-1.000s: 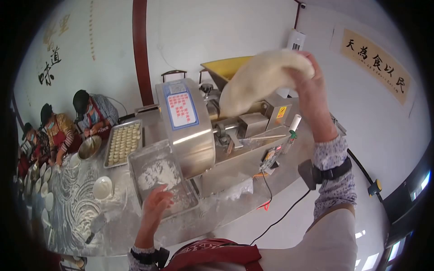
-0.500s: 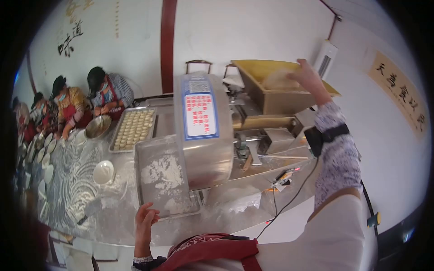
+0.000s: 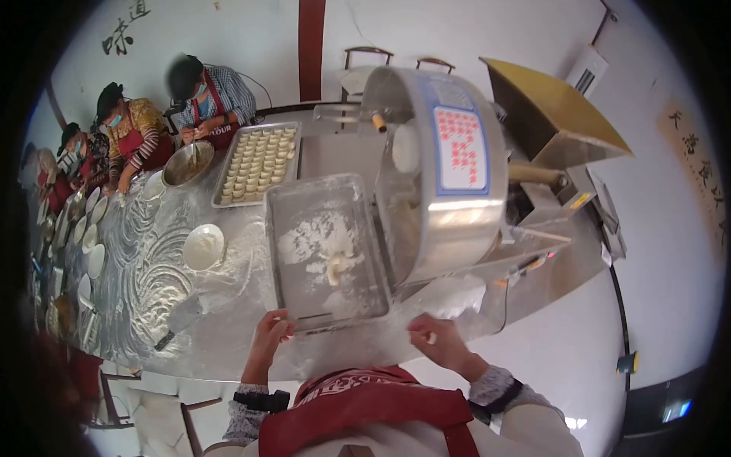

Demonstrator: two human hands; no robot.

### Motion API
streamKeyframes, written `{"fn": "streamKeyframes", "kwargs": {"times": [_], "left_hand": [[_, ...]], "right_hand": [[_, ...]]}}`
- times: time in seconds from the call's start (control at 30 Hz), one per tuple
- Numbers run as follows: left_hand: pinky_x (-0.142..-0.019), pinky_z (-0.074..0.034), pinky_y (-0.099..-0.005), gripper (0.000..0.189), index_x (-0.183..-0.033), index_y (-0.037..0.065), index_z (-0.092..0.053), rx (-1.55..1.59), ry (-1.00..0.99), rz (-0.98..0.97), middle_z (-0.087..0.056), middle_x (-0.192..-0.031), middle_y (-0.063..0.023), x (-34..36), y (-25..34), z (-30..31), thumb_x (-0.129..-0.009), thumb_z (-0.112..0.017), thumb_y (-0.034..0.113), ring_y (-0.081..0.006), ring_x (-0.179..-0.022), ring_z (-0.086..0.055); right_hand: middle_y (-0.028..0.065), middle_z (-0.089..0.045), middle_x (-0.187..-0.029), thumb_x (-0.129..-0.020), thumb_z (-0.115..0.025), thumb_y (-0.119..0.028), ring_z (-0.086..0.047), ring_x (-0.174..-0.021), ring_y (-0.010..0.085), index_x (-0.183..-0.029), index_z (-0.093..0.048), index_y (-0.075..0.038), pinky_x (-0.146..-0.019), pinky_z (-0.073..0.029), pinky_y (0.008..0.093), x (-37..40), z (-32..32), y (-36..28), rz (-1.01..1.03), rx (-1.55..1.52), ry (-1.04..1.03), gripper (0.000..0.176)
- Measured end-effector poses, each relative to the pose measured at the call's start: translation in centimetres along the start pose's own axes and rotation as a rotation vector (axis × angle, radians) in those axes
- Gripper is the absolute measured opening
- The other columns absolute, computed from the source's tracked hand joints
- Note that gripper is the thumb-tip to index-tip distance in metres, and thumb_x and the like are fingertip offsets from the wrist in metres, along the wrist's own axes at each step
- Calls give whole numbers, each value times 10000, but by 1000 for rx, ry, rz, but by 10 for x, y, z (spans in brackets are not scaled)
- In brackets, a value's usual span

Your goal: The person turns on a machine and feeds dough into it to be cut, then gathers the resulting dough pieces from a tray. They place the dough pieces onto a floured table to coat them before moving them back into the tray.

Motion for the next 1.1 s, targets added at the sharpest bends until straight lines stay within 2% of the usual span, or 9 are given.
{"fn": "streamKeyframes", "kwargs": {"times": [0.17,0.47,0.6,0.7,0.8,0.87,0.9,0.97,1.1], "left_hand": [[-608,-461,-269,362,-1148,29,-518,-139,31,105,-645,-843,-117,11,-29,79,-809,-525,158,-148,-695,-602],[-593,-466,-273,366,-1128,3,-525,-215,87,354,-640,-815,-108,42,-99,169,-796,-526,158,-157,-684,-605],[-583,-472,-270,378,-1132,4,-523,-162,162,402,-640,-813,-106,67,-132,203,-795,-534,172,-160,-674,-610],[-582,-483,-275,392,-1131,12,-531,-178,215,475,-639,-811,-114,85,-126,230,-783,-558,190,-168,-671,-622],[-616,-478,-263,383,-1155,27,-516,-173,338,467,-630,-845,-98,91,-146,282,-803,-553,174,-162,-713,-615],[-615,-475,-278,425,-1173,32,-502,-230,531,359,-617,-815,-96,93,-141,323,-786,-567,194,-164,-679,-602],[-641,-487,-341,419,-1156,22,-504,-428,617,266,-604,-806,-128,89,-157,358,-753,-557,123,-233,-724,-606],[-801,-441,-412,453,-1175,43,-484,-827,813,159,-580,-939,-153,84,-133,396,-739,-588,105,-288,-905,-557],[-901,-365,-437,485,-1190,78,-480,-1249,896,132,-545,-1036,-145,54,-81,441,-732,-631,129,-303,-1028,-481]], "right_hand": [[81,-636,-817,-805,-615,-210,-624,-721,179,-1010,-587,-45,-667,-496,313,-19,-136,51,-148,-220,-224,264],[225,-479,-1164,-640,-782,-267,-545,-992,312,-1281,-389,-90,-813,-471,391,-120,-264,167,-437,-278,-40,773],[272,-400,-1259,-640,-754,-218,-412,-1116,431,-1380,-271,-127,-933,-370,465,-171,-295,115,-243,535,-37,889],[218,-475,-1206,-673,-713,-185,-467,-1071,394,-1333,-351,-111,-894,-395,455,-189,-315,114,-69,554,20,756],[139,-565,-1056,-716,-673,-151,-530,-987,311,-1200,-496,-73,-847,-415,451,-196,-325,130,-63,249,1,521],[70,-537,-844,-807,-630,-227,-555,-742,234,-1029,-565,-79,-594,-461,345,-192,-340,171,-221,-155,132,275],[70,-537,-844,-807,-630,-227,-555,-742,234,-1029,-565,-79,-594,-461,345,-193,-335,161,-209,-159,114,275],[71,-583,-824,-868,-575,-354,-579,-721,230,-898,-578,-77,-543,-474,286,-179,-333,131,-767,-1287,-71,279],[106,-589,-886,-896,-536,-337,-595,-803,203,-940,-542,-82,-562,-495,227,-173,-339,24,-913,-1571,30,259]]}}
Point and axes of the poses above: each hand's wrist, its own x-axis away from the middle knuckle, its own z-axis out of the back of the hand, y = z × x, the point moved 5 cm from there along -x, towards the middle knuckle
